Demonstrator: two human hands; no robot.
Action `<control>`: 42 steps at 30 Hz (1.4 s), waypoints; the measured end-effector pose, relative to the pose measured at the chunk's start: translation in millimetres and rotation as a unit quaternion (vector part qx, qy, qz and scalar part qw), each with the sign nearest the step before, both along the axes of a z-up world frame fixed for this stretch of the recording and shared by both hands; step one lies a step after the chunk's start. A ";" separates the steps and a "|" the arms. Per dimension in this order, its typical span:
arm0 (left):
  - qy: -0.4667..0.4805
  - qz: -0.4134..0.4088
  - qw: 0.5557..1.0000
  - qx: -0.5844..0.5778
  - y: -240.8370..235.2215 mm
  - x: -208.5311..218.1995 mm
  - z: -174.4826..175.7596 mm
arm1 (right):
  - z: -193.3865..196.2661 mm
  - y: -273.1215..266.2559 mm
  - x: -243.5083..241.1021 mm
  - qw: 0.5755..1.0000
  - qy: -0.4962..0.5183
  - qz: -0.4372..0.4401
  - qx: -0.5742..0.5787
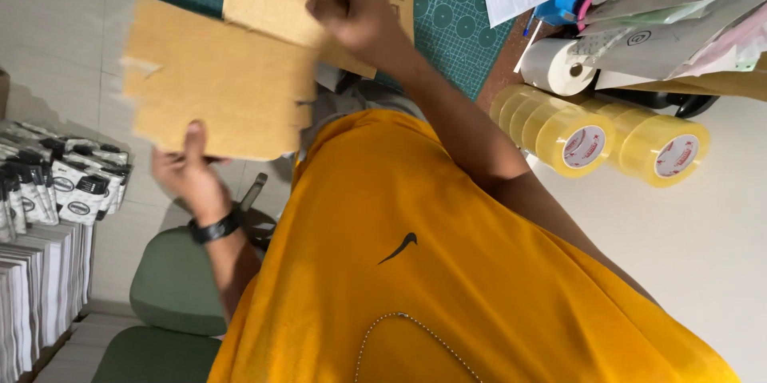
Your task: Assembling cardboard boxes by folding flat pre-scored sheets into their final shape.
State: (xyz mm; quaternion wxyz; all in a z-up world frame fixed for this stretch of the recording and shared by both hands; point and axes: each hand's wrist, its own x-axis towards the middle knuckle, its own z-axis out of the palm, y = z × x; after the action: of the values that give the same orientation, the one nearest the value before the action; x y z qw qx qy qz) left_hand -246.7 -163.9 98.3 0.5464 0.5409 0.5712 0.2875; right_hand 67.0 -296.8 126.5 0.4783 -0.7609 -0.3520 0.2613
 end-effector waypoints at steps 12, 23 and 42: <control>0.116 -0.103 0.933 0.324 28.9 -35.8 54.5 | -107.3 -8.1 -68.5 0.963 -0.067 0.154 -0.211; -0.070 -0.251 0.943 0.206 56.3 -13.5 67.5 | -55.1 -26.4 -23.9 0.977 0.204 0.064 0.008; 0.007 -0.525 0.838 0.150 11.0 217.3 10.9 | -126.2 -198.4 -42.1 0.672 0.534 -0.398 0.323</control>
State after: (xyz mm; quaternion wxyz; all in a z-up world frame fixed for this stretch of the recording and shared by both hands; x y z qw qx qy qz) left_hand -29.5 -152.9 109.2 0.5232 0.8372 0.1550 0.0357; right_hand 24.9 -495.2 0.3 0.8596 -0.3573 0.2374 0.2777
